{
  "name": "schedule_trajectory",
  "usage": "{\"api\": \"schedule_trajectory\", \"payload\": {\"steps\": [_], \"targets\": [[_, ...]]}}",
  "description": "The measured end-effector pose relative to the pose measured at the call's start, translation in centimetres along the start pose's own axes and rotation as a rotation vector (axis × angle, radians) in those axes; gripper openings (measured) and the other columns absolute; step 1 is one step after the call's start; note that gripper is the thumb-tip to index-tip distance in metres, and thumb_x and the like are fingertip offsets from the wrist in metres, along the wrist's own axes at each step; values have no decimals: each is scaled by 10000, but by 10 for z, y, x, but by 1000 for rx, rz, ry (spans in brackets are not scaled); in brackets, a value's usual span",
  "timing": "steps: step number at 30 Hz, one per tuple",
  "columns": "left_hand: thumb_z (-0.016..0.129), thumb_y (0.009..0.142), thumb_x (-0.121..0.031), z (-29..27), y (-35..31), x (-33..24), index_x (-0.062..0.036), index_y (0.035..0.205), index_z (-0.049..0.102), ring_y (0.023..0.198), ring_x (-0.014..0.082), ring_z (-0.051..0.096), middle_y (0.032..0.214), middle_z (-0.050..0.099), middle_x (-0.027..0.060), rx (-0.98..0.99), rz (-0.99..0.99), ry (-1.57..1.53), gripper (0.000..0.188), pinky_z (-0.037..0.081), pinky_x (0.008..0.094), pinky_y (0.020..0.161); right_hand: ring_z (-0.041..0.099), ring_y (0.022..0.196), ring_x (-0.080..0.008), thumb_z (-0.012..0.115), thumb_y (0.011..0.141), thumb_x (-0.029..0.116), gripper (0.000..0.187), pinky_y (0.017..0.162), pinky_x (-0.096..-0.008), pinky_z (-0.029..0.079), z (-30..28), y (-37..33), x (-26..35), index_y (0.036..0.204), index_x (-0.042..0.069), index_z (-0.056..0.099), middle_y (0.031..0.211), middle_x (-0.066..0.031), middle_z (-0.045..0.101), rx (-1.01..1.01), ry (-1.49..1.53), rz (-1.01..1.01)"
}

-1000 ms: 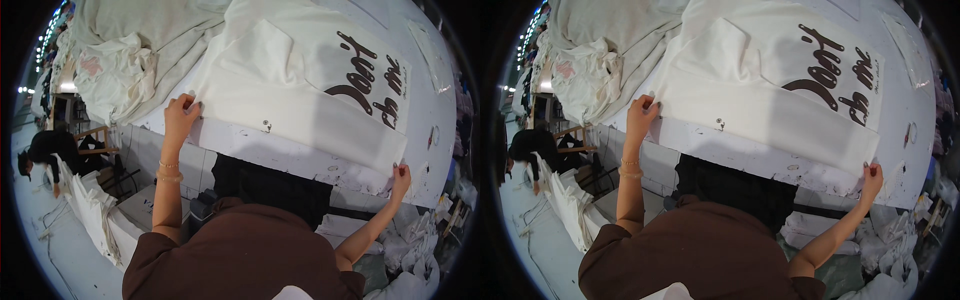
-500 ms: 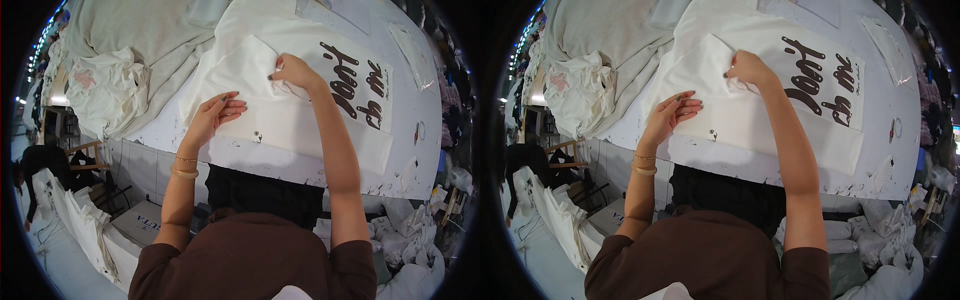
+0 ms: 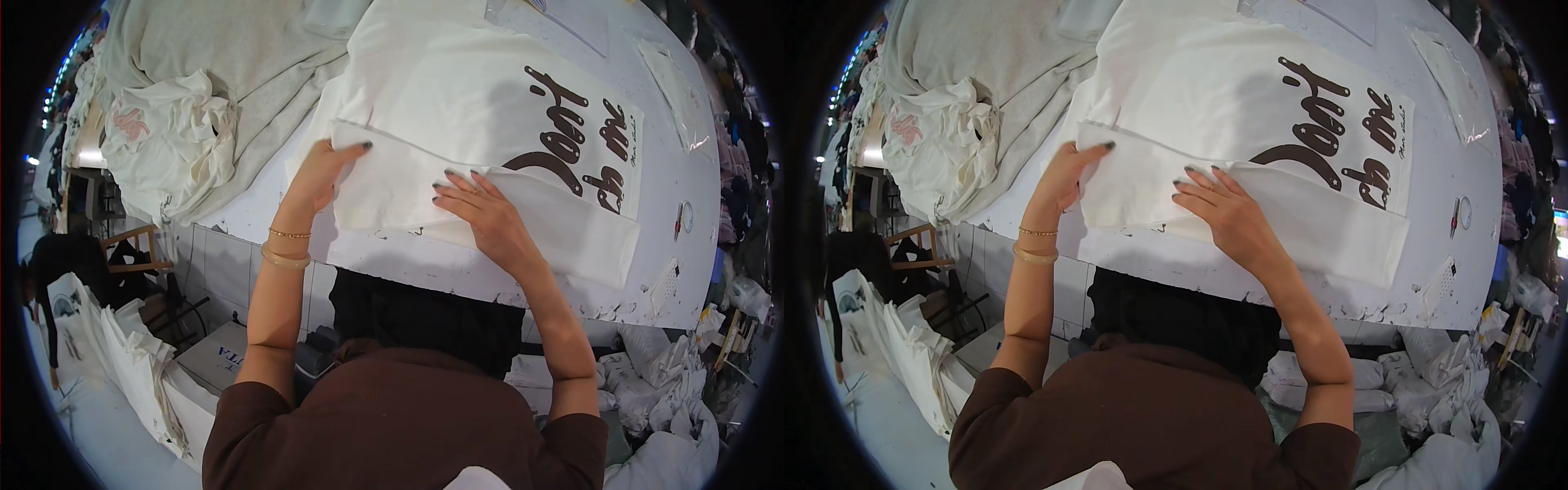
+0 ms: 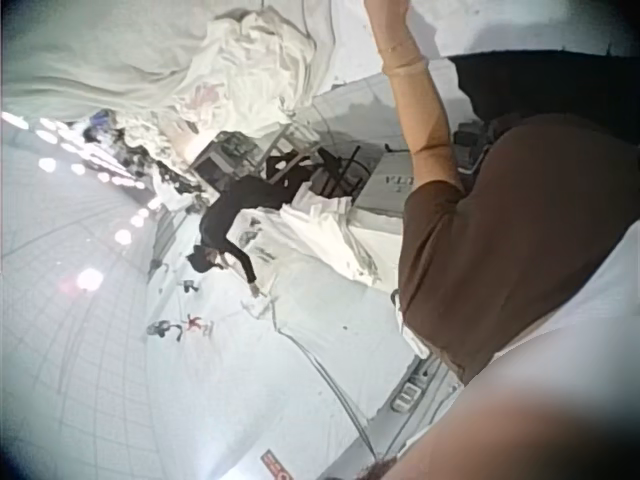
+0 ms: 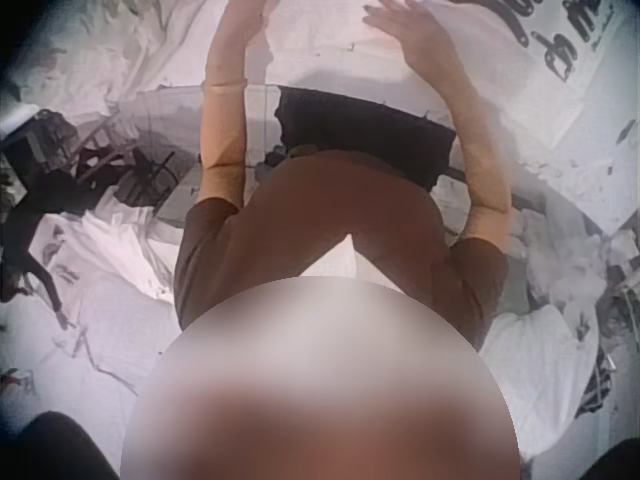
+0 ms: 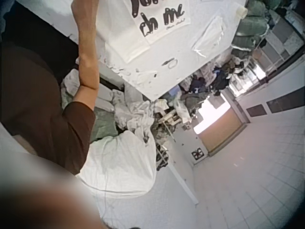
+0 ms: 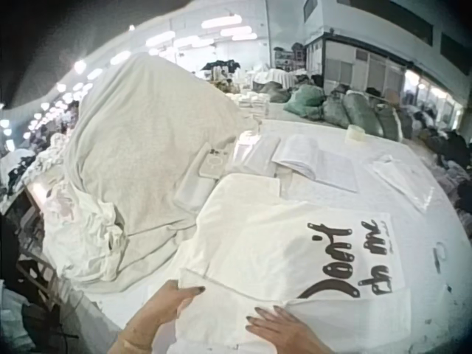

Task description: Trimming loose threads from shirts, folding them, and placing them into plastic bags.

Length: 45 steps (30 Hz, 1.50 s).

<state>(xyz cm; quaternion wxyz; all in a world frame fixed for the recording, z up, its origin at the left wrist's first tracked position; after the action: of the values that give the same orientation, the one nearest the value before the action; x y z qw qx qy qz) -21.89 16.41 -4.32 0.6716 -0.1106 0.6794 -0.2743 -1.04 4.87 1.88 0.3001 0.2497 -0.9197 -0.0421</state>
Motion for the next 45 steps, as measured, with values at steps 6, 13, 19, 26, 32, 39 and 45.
{"api": "schedule_trajectory", "payload": {"steps": [6,13,19,26,32,39,45], "targets": [[670,834,-187,-3,10,-54,18,844,633,578,175,564,683,637,61,-390,525,762,209,434,322,549,461,1280,-207,474,801,-80,401,1111,-424,295,6,-4,-10,1122,92,643,1270,-49,585,-46,-109,39],[718,801,-225,-60,-27,-20,-13,937,570,792,244,575,882,589,117,-742,684,813,292,456,350,730,456,1260,-286,513,788,-16,402,1075,-401,307,-62,-66,-40,1162,88,616,1294,-96,547,-398,-33,292],[672,833,-147,-92,-70,5,19,936,593,715,180,552,791,582,52,-539,375,862,210,449,299,676,609,861,-277,617,826,142,300,809,-359,463,-133,-311,-132,1063,-40,592,926,-159,641,-770,-136,1418],[632,819,-66,-101,-80,7,8,858,590,663,83,543,741,599,26,-305,105,678,94,424,224,587,587,678,-272,625,790,167,259,644,-362,447,-135,-313,-124,882,-75,626,722,-136,635,-603,180,1351],[660,840,-150,-97,-81,-39,-10,1035,615,866,199,615,937,654,101,-303,281,1183,244,480,325,691,531,944,-264,666,778,80,406,812,-355,440,-170,-258,-85,1151,27,513,1060,-116,528,-459,-348,1151],[683,813,-192,36,80,-174,-25,1149,608,1067,259,599,1137,635,127,-157,891,1084,382,466,342,889,591,825,-142,552,896,135,197,794,-289,465,-183,-143,-182,1017,-12,602,910,-62,658,-81,122,838],[691,767,-209,129,224,-194,-73,1067,651,946,304,640,1007,681,130,68,786,1282,332,501,370,822,546,1084,-270,554,767,61,217,920,-420,432,-234,-72,-328,975,98,604,1100,-57,629,-150,-412,696]]}}
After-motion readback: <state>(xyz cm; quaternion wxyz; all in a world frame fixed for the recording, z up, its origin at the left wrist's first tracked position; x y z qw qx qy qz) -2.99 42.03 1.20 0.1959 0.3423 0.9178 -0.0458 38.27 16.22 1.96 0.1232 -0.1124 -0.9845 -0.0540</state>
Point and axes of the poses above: each hand's wrist, its own y-axis towards the middle knuckle, its own z-axis out of the palm, x = y × z, the point moved 7 cm from there along y, towards the middle knuckle
